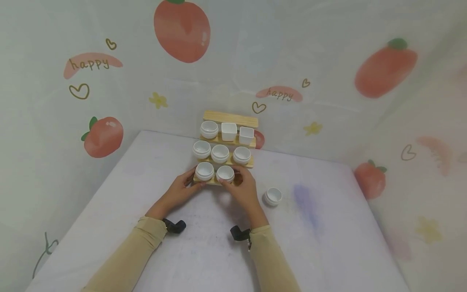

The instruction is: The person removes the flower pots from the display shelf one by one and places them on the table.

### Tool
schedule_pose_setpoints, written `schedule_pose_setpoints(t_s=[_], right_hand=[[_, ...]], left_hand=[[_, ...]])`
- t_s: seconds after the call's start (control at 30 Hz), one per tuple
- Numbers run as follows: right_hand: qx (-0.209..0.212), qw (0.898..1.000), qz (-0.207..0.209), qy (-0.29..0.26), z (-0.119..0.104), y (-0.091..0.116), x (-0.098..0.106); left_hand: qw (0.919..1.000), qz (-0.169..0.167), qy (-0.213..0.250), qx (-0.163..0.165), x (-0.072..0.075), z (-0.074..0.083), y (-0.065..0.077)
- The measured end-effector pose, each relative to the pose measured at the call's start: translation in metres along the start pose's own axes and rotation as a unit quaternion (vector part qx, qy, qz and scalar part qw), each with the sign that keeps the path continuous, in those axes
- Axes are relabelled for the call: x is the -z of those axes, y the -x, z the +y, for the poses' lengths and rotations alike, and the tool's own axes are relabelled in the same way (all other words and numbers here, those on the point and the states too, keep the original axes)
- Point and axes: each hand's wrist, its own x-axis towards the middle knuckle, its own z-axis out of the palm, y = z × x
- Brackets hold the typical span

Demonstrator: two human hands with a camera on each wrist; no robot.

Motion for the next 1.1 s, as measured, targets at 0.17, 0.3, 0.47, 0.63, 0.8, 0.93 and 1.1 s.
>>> schedule_pose_setpoints(t_s=[0.17, 0.3, 0.47, 0.63, 0.8, 0.93, 1.1], right_hand=[[-0.001, 1.0, -0.007, -0.023, 0.0, 0.0, 0.001], [-0.005, 0.999, -0.01, -0.041, 0.0, 0.0, 0.002], [-0.015, 0.999, -0.012, -0.047, -0.002, 0.001, 0.001], [-0.017, 0.998, -0.019, -0.062, -0.02, 0.006, 0.004], [-0.01, 0.997, -0.012, -0.069, -0.042, 0.014, 0.012], [-0.007, 0.998, -0.001, -0.063, -0.043, 0.016, 0.016], [-0.015, 0.998, 0.007, -0.059, -0.031, 0.014, 0.018]], left_hand=[[0.9999, 0.002, -0.007, 0.008, 0.001, 0.0, 0.0], [0.9998, 0.002, -0.011, 0.014, 0.0, 0.001, 0.0], [0.9999, 0.002, -0.01, 0.014, 0.0, 0.001, 0.0], [1.0, 0.003, -0.003, 0.007, 0.0, 0.001, 0.0], [1.0, 0.006, 0.001, 0.005, 0.0, 0.0, 0.001], [0.9999, 0.003, -0.002, 0.012, -0.001, 0.0, 0.001], [0.9998, 0.001, -0.005, 0.017, -0.001, 0.001, 0.001]])
